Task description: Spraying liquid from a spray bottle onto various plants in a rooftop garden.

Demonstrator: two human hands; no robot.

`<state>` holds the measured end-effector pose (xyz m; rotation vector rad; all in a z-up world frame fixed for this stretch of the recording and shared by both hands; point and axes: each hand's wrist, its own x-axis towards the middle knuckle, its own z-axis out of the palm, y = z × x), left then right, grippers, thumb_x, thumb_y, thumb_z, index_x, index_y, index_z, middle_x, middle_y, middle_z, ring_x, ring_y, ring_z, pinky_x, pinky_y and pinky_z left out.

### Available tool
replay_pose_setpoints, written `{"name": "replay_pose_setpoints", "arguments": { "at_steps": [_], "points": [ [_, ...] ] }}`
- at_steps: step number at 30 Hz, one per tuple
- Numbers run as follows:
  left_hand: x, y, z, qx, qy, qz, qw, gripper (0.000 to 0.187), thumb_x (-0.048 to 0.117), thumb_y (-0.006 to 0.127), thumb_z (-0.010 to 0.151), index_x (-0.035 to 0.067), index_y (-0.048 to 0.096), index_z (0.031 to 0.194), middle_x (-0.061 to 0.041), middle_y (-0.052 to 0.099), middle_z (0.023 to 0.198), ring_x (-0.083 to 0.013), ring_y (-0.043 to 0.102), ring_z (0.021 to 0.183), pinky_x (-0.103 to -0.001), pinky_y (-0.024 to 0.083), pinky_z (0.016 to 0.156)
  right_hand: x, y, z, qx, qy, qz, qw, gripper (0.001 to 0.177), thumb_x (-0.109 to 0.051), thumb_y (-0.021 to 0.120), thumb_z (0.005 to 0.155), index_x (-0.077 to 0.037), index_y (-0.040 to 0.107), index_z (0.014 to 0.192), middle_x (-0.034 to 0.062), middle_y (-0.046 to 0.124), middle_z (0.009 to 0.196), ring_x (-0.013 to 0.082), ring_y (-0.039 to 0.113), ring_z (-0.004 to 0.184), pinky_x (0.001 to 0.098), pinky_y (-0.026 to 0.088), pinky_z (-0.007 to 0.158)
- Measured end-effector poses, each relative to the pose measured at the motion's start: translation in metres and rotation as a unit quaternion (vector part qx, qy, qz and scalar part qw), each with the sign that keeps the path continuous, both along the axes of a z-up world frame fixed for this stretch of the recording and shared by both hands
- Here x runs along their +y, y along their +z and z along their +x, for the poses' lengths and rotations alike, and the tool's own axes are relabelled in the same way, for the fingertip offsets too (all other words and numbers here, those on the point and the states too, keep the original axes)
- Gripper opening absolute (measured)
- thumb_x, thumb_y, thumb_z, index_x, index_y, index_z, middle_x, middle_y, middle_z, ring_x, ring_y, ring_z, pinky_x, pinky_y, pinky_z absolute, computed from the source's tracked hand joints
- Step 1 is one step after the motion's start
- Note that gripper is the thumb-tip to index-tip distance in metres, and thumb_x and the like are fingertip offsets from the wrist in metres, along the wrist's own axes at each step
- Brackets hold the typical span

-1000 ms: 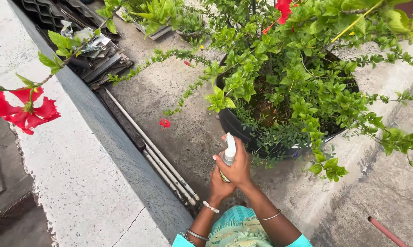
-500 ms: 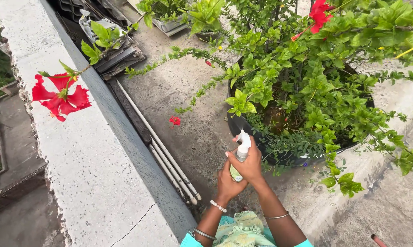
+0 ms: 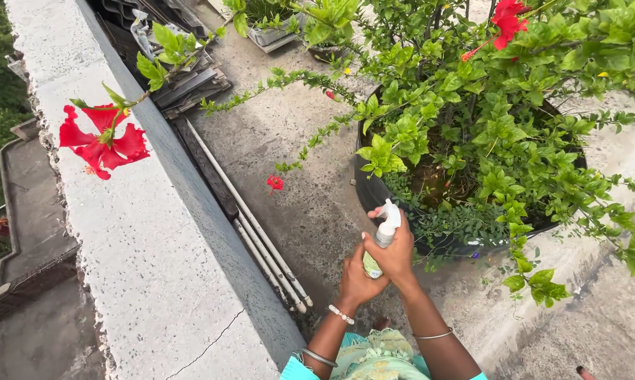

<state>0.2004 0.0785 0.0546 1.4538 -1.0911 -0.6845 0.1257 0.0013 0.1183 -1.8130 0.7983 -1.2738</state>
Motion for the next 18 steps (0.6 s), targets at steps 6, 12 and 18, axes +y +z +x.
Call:
{"name": "replay_pose_setpoints", "arguments": {
  "at_steps": [6, 12, 18],
  "points": [
    [0.003, 0.006, 0.001, -0.022, -0.006, -0.007, 1.000, 0.060, 0.020, 0.083, 0.071, 0.003, 0.057, 0.123, -0.019, 0.077, 0.101, -0.0355, 0.076, 0.100, -0.042, 0.061, 0.081, 0.002, -0.022, -0.002, -0.027, -0.010, 0.127, 0.991, 0.037, -0.006, 0.080, 0.075, -0.006, 0.062, 0.107, 0.0038, 0.071, 0.100, 0.0169, 0.069, 0.096, 0.0322, 0.056, 0.085],
    [0.000, -0.010, 0.001, -0.002, -0.010, -0.036, 0.999, 0.058, 0.021, 0.084, 0.071, 0.003, 0.060, 0.120, -0.019, 0.078, 0.102, -0.0339, 0.078, 0.100, -0.041, 0.060, 0.083, 0.013, 0.025, 0.000, 0.026, -0.001, -0.087, 0.996, 0.058, -0.005, 0.082, 0.067, -0.001, 0.058, 0.120, 0.0095, 0.065, 0.122, 0.0270, 0.056, 0.120, 0.0399, 0.044, 0.100],
    [0.000, -0.005, 0.010, -0.038, 0.006, 0.001, 0.999, 0.067, 0.021, 0.084, 0.067, 0.002, 0.059, 0.125, -0.019, 0.077, 0.099, -0.0343, 0.077, 0.096, -0.040, 0.060, 0.080, 0.004, -0.023, 0.006, 0.028, -0.041, 0.073, 0.996, 0.037, -0.011, 0.083, 0.071, -0.009, 0.063, 0.102, 0.0022, 0.068, 0.096, 0.0196, 0.068, 0.091, 0.0351, 0.056, 0.085]
  ]
}}
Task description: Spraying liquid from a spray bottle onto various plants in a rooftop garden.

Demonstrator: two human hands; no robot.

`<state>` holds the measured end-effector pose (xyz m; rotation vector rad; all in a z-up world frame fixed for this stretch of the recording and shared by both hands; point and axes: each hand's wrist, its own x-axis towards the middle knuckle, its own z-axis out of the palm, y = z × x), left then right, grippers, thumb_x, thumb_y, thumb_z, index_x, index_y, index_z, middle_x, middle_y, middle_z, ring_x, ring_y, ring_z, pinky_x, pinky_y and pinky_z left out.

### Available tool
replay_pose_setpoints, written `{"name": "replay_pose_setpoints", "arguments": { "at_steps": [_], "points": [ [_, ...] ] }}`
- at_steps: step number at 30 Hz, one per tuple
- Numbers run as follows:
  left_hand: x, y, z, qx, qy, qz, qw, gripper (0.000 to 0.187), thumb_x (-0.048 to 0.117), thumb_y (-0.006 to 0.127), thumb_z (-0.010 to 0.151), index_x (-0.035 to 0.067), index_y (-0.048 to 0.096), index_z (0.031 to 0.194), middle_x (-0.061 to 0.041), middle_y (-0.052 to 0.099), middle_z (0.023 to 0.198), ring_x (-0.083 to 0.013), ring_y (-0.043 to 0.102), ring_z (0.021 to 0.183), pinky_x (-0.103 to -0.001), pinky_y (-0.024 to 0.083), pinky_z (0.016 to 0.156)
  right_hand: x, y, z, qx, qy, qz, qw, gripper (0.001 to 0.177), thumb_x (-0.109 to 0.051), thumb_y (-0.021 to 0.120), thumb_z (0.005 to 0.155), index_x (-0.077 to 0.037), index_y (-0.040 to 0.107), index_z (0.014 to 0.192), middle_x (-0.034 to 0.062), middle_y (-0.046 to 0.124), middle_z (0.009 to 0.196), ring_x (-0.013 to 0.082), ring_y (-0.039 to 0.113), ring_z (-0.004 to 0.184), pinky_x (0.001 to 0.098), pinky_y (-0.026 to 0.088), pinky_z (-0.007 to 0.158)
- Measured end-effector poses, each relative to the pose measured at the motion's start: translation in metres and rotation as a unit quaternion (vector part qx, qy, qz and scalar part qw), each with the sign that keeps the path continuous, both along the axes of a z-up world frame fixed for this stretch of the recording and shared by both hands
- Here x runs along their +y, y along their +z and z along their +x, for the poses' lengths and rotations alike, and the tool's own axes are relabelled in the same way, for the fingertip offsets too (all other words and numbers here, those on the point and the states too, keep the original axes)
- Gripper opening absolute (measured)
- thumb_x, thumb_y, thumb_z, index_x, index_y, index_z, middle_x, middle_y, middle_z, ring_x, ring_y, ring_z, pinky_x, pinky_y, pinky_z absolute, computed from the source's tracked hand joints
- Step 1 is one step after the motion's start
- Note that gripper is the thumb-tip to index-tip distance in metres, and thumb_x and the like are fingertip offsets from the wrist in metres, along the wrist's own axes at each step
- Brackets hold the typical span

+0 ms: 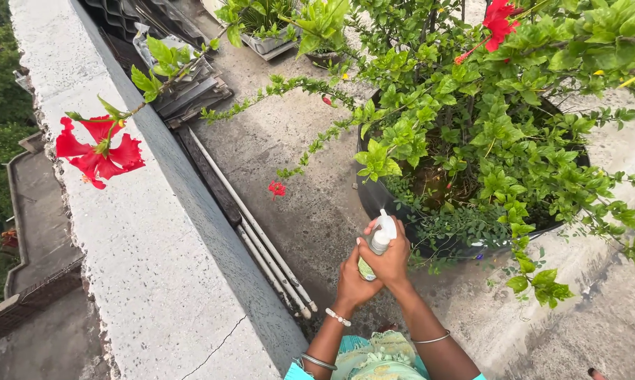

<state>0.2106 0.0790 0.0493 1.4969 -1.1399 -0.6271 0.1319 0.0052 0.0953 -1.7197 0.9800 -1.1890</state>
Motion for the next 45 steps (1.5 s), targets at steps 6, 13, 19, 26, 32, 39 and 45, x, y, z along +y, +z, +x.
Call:
{"name": "replay_pose_setpoints", "arguments": {
  "at_steps": [6, 13, 19, 26, 32, 39, 45],
  "points": [
    [-0.002, -0.010, 0.003, 0.043, -0.013, -0.008, 0.999, 0.061, 0.023, 0.084, 0.068, 0.003, 0.060, 0.121, -0.017, 0.078, 0.099, -0.0326, 0.079, 0.098, -0.041, 0.061, 0.082, 0.009, 0.047, 0.007, -0.009, 0.015, -0.189, 0.982, 0.058, -0.008, 0.083, 0.068, 0.001, 0.058, 0.119, 0.0103, 0.067, 0.119, 0.0294, 0.058, 0.111, 0.0414, 0.047, 0.095],
    [0.001, 0.008, 0.008, 0.009, 0.010, 0.000, 1.000, 0.061, 0.021, 0.085, 0.068, 0.004, 0.061, 0.122, -0.017, 0.078, 0.098, -0.0322, 0.077, 0.097, -0.040, 0.061, 0.081, -0.008, -0.019, 0.010, 0.017, -0.002, -0.025, 1.000, 0.038, -0.010, 0.084, 0.073, -0.009, 0.064, 0.105, 0.0029, 0.068, 0.096, 0.0199, 0.066, 0.093, 0.0364, 0.053, 0.088],
    [0.001, 0.013, 0.009, 0.026, 0.007, 0.001, 1.000, 0.063, 0.020, 0.083, 0.068, 0.005, 0.059, 0.124, -0.017, 0.078, 0.098, -0.0317, 0.078, 0.098, -0.040, 0.061, 0.081, 0.003, 0.029, 0.016, -0.027, -0.003, -0.105, 0.994, 0.047, -0.006, 0.080, 0.070, -0.005, 0.061, 0.113, 0.0035, 0.070, 0.107, 0.0216, 0.060, 0.099, 0.0363, 0.048, 0.090],
    [0.001, 0.013, 0.011, 0.012, 0.003, 0.007, 1.000, 0.056, 0.019, 0.084, 0.068, 0.005, 0.062, 0.118, -0.017, 0.078, 0.099, -0.0324, 0.077, 0.099, -0.041, 0.061, 0.080, -0.013, -0.027, 0.014, -0.005, -0.036, -0.004, 0.999, 0.026, -0.010, 0.083, 0.074, -0.009, 0.068, 0.095, 0.0000, 0.071, 0.092, 0.0142, 0.071, 0.085, 0.0323, 0.055, 0.083],
    [-0.001, 0.006, 0.009, -0.003, 0.016, 0.031, 0.999, 0.052, 0.020, 0.084, 0.066, 0.007, 0.061, 0.111, -0.016, 0.077, 0.093, -0.0341, 0.077, 0.091, -0.042, 0.059, 0.077, -0.005, 0.011, 0.016, -0.045, -0.008, -0.072, 0.996, 0.037, -0.003, 0.080, 0.071, -0.005, 0.066, 0.105, 0.0032, 0.072, 0.100, 0.0166, 0.065, 0.092, 0.0330, 0.052, 0.084],
    [0.000, 0.005, 0.011, 0.010, 0.031, 0.006, 0.999, 0.048, 0.019, 0.084, 0.068, 0.006, 0.060, 0.108, -0.017, 0.077, 0.094, -0.0344, 0.078, 0.092, -0.042, 0.060, 0.077, -0.008, -0.009, 0.017, -0.007, -0.009, -0.014, 1.000, 0.024, -0.005, 0.081, 0.078, -0.007, 0.071, 0.100, 0.0039, 0.070, 0.099, 0.0166, 0.070, 0.094, 0.0328, 0.057, 0.085],
    [-0.001, 0.005, 0.009, 0.016, 0.023, -0.006, 1.000, 0.050, 0.018, 0.084, 0.068, 0.006, 0.059, 0.110, -0.017, 0.077, 0.093, -0.0348, 0.077, 0.092, -0.042, 0.059, 0.077, -0.007, 0.014, 0.018, -0.023, 0.032, -0.110, 0.993, 0.043, -0.004, 0.080, 0.072, -0.001, 0.064, 0.111, 0.0076, 0.072, 0.107, 0.0191, 0.065, 0.102, 0.0345, 0.051, 0.088]
  ]
}}
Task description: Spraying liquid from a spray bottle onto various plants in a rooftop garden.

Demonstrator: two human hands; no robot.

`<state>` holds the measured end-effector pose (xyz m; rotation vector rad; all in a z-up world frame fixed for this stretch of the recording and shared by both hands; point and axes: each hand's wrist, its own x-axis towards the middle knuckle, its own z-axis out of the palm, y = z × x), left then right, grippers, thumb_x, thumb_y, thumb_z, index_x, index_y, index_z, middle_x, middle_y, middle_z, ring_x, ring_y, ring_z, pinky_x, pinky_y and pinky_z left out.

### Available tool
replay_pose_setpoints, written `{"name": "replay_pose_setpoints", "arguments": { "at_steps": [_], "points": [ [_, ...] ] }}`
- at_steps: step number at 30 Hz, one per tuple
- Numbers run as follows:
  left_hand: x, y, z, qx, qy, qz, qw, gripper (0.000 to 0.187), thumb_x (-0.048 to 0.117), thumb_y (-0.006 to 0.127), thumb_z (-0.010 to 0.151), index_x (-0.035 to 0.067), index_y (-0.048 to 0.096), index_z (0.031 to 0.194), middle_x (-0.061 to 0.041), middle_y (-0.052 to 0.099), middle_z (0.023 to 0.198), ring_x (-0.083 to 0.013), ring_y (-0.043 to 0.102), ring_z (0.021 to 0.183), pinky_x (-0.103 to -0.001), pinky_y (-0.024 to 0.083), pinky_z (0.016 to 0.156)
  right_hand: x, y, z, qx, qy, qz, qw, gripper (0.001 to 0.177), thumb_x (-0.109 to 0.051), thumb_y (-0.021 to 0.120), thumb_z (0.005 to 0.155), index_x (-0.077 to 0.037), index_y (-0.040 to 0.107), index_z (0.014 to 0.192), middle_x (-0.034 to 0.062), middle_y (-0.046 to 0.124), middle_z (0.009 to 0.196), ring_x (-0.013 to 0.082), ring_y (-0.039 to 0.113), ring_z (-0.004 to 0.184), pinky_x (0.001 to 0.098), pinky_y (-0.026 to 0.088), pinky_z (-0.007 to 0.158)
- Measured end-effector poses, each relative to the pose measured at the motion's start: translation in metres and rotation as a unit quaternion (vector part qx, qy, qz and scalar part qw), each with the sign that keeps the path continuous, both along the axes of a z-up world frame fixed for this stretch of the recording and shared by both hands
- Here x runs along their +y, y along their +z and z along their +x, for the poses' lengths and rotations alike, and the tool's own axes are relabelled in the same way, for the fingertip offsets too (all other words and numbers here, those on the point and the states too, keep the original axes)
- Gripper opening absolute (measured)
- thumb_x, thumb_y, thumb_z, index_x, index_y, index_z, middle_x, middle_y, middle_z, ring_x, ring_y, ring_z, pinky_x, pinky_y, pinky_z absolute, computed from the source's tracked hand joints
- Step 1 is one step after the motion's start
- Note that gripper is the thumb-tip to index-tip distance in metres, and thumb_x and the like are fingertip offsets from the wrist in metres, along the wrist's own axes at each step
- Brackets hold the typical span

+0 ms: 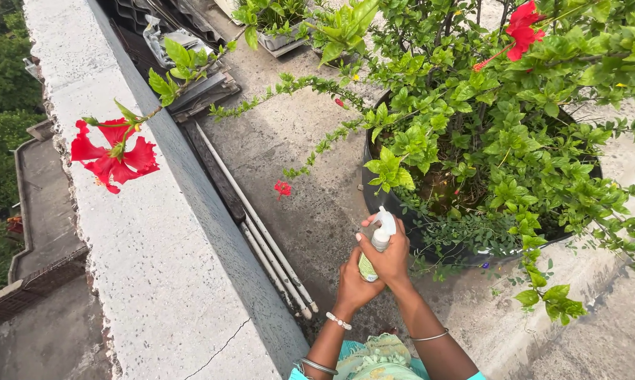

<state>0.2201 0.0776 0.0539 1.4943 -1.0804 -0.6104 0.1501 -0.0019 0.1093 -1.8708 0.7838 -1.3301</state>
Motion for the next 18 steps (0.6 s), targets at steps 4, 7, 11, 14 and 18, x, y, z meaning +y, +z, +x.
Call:
{"name": "replay_pose_setpoints", "arguments": {
  "at_steps": [4, 7, 11, 14, 18],
  "points": [
    [0.000, -0.001, 0.004, -0.006, 0.021, 0.006, 1.000, 0.051, 0.017, 0.084, 0.068, 0.006, 0.060, 0.112, -0.017, 0.077, 0.095, -0.0320, 0.078, 0.093, -0.041, 0.060, 0.077, -0.011, -0.050, 0.001, -0.011, -0.006, 0.155, 0.988, 0.024, -0.007, 0.080, 0.080, -0.006, 0.069, 0.101, 0.0061, 0.071, 0.099, 0.0173, 0.071, 0.093, 0.0331, 0.057, 0.084],
    [0.002, 0.000, 0.004, 0.010, 0.014, 0.017, 1.000, 0.051, 0.018, 0.084, 0.068, 0.006, 0.060, 0.112, -0.016, 0.077, 0.095, -0.0314, 0.079, 0.093, -0.041, 0.060, 0.077, -0.003, -0.029, 0.003, -0.014, -0.011, 0.131, 0.991, 0.028, -0.006, 0.080, 0.080, -0.006, 0.068, 0.105, 0.0049, 0.071, 0.103, 0.0157, 0.068, 0.097, 0.0329, 0.055, 0.087],
    [0.001, 0.011, 0.002, 0.035, 0.003, 0.018, 0.999, 0.063, 0.018, 0.084, 0.065, 0.007, 0.058, 0.122, -0.016, 0.077, 0.094, -0.0319, 0.077, 0.092, -0.040, 0.059, 0.077, 0.010, 0.032, 0.003, -0.031, 0.037, 0.006, 0.999, 0.053, -0.003, 0.079, 0.072, 0.000, 0.058, 0.121, 0.0066, 0.064, 0.123, 0.0142, 0.058, 0.111, 0.0337, 0.046, 0.094],
    [0.001, 0.005, 0.001, 0.024, 0.002, -0.015, 1.000, 0.052, 0.018, 0.083, 0.069, 0.006, 0.062, 0.115, -0.016, 0.078, 0.096, -0.0320, 0.078, 0.094, -0.040, 0.060, 0.079, 0.000, -0.009, 0.000, -0.032, 0.029, 0.082, 0.996, 0.035, -0.002, 0.079, 0.078, -0.003, 0.065, 0.110, 0.0046, 0.067, 0.108, 0.0113, 0.060, 0.099, 0.0318, 0.049, 0.088],
    [0.001, -0.006, 0.005, 0.011, 0.006, 0.001, 1.000, 0.049, 0.018, 0.082, 0.070, 0.005, 0.062, 0.113, -0.016, 0.078, 0.094, -0.0310, 0.079, 0.093, -0.040, 0.060, 0.078, -0.007, -0.054, -0.001, -0.075, 0.044, 0.186, 0.979, 0.026, -0.006, 0.078, 0.085, -0.004, 0.066, 0.108, 0.0065, 0.072, 0.101, 0.0120, 0.066, 0.095, 0.0330, 0.054, 0.086]
  ]
}}
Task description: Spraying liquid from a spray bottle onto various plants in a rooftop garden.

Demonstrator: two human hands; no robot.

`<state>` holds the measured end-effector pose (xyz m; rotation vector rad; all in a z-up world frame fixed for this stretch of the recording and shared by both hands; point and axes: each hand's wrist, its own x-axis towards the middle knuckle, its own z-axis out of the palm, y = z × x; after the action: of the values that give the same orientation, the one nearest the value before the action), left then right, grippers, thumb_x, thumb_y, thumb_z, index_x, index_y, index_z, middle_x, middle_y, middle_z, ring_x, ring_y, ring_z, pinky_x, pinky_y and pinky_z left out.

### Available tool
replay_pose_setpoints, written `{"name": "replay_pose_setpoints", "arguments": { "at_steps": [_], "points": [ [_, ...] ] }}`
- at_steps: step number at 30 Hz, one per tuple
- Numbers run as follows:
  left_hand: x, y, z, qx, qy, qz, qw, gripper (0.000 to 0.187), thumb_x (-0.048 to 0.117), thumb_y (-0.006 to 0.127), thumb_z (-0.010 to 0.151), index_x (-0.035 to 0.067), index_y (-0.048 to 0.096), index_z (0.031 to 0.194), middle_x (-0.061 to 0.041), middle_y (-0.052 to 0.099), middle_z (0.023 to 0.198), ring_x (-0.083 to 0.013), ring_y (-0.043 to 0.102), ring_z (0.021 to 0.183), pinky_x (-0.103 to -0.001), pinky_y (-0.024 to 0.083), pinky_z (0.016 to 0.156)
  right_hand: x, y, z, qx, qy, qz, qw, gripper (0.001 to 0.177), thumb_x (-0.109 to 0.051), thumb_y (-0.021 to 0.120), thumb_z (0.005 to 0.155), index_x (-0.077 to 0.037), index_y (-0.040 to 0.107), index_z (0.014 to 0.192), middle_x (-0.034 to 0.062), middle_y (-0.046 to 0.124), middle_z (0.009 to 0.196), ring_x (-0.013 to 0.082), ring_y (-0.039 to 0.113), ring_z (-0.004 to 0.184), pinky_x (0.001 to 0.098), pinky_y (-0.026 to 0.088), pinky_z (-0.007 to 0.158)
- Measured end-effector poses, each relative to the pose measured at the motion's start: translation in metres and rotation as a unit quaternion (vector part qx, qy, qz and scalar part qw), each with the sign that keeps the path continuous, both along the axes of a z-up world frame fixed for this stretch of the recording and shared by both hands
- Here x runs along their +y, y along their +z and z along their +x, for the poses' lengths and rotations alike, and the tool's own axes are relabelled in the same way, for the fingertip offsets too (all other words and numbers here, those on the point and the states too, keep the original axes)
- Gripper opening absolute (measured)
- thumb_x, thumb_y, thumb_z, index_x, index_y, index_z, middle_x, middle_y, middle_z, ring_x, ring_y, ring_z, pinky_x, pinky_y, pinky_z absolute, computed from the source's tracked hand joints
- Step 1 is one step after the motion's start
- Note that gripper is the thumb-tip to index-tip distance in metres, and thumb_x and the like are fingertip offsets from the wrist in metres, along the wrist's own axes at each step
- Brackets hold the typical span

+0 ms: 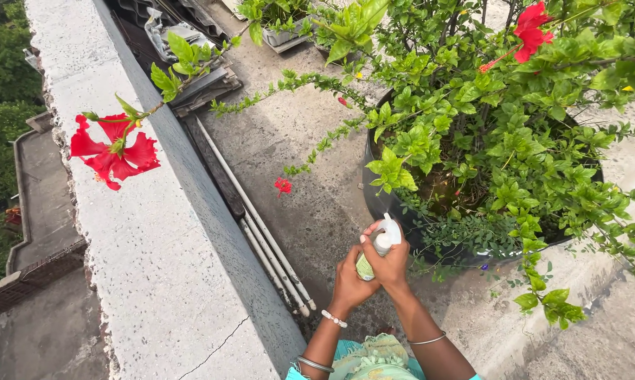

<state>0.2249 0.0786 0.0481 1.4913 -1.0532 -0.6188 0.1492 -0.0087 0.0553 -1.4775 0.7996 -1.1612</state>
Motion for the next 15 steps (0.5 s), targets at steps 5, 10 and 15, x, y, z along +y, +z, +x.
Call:
{"name": "replay_pose_setpoints", "arguments": {
  "at_steps": [5, 10, 15],
  "points": [
    [0.001, 0.012, -0.001, 0.021, -0.012, 0.016, 1.000, 0.060, 0.018, 0.084, 0.066, 0.006, 0.060, 0.120, -0.015, 0.077, 0.097, -0.0316, 0.078, 0.094, -0.040, 0.059, 0.078, 0.014, 0.059, 0.002, -0.015, -0.022, -0.174, 0.984, 0.044, 0.000, 0.076, 0.080, 0.001, 0.056, 0.119, 0.0066, 0.068, 0.114, 0.0130, 0.061, 0.102, 0.0307, 0.047, 0.093],
    [-0.002, 0.004, -0.006, 0.027, -0.027, 0.023, 0.999, 0.056, 0.017, 0.084, 0.067, 0.006, 0.061, 0.117, -0.015, 0.078, 0.097, -0.0304, 0.079, 0.095, -0.039, 0.060, 0.080, 0.006, 0.037, -0.005, 0.034, -0.016, -0.125, 0.992, 0.040, -0.003, 0.080, 0.078, -0.001, 0.060, 0.113, 0.0069, 0.070, 0.106, 0.0126, 0.063, 0.094, 0.0303, 0.051, 0.085],
    [-0.003, 0.000, -0.009, -0.002, -0.035, 0.011, 0.999, 0.050, 0.016, 0.083, 0.070, 0.005, 0.062, 0.114, -0.015, 0.078, 0.097, -0.0298, 0.079, 0.095, -0.040, 0.060, 0.080, 0.003, 0.005, -0.015, 0.010, -0.027, 0.001, 1.000, 0.027, -0.005, 0.078, 0.086, -0.003, 0.064, 0.109, 0.0070, 0.070, 0.101, 0.0125, 0.066, 0.094, 0.0322, 0.054, 0.084]
  ]
}}
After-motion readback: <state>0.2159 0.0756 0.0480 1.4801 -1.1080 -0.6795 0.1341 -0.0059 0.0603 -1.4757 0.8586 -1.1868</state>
